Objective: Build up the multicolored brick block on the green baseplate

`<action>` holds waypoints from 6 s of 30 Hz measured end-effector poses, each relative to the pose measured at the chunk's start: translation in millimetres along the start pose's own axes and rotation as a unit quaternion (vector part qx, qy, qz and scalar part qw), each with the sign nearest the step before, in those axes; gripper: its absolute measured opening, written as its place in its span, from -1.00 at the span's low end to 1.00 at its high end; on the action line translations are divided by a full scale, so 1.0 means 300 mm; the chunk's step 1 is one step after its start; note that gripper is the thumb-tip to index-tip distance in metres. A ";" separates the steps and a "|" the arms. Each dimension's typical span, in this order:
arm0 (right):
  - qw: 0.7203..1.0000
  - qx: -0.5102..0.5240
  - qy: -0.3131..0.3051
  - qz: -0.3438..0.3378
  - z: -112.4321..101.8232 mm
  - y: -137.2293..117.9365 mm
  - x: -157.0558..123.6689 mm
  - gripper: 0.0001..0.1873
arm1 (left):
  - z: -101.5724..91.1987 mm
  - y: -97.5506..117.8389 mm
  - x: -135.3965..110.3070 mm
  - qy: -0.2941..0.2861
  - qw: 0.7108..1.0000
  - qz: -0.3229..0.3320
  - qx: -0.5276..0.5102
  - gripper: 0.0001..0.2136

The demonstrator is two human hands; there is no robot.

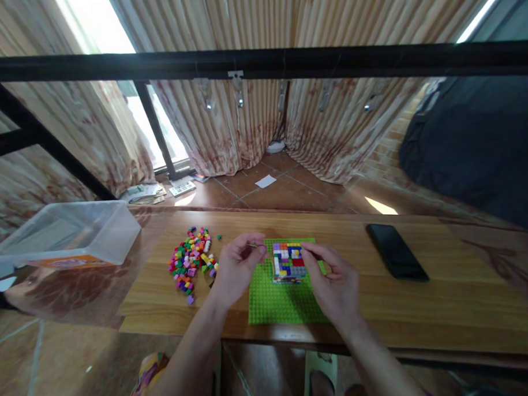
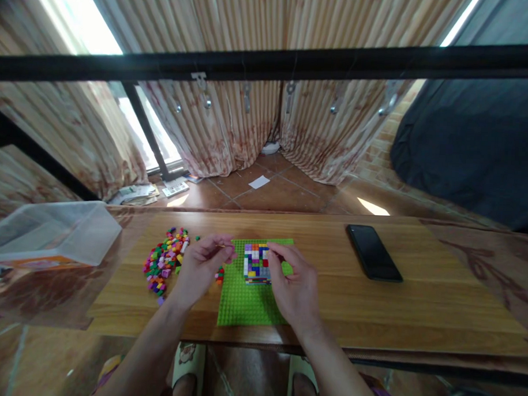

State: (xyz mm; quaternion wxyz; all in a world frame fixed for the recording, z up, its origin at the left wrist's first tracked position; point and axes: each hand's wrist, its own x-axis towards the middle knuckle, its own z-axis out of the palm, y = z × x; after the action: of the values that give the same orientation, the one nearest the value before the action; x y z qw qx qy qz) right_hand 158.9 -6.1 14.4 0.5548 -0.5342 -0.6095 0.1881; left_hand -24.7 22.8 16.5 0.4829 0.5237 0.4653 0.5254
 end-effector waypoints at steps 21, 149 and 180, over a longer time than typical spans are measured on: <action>0.986 0.036 -0.155 -0.050 0.001 -0.051 -0.026 -0.89 | 0.052 0.051 -0.074 -0.122 0.972 -0.103 -0.173 -0.66; 0.996 -0.042 -0.038 -0.065 0.036 -0.009 -0.021 -0.88 | -0.080 -0.029 -0.040 -0.103 0.973 -0.063 0.195 -0.90; 0.976 -0.070 -0.123 -0.168 0.052 -0.031 -0.064 -0.89 | -0.026 0.021 -0.065 -0.209 0.965 -0.148 -0.057 -0.63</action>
State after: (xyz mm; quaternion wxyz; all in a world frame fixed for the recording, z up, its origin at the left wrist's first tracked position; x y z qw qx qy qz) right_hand 137.5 -20.3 7.9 0.4605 -0.4342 -0.7658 0.1134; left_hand -32.9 2.8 20.6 0.6707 0.5187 0.3961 0.3525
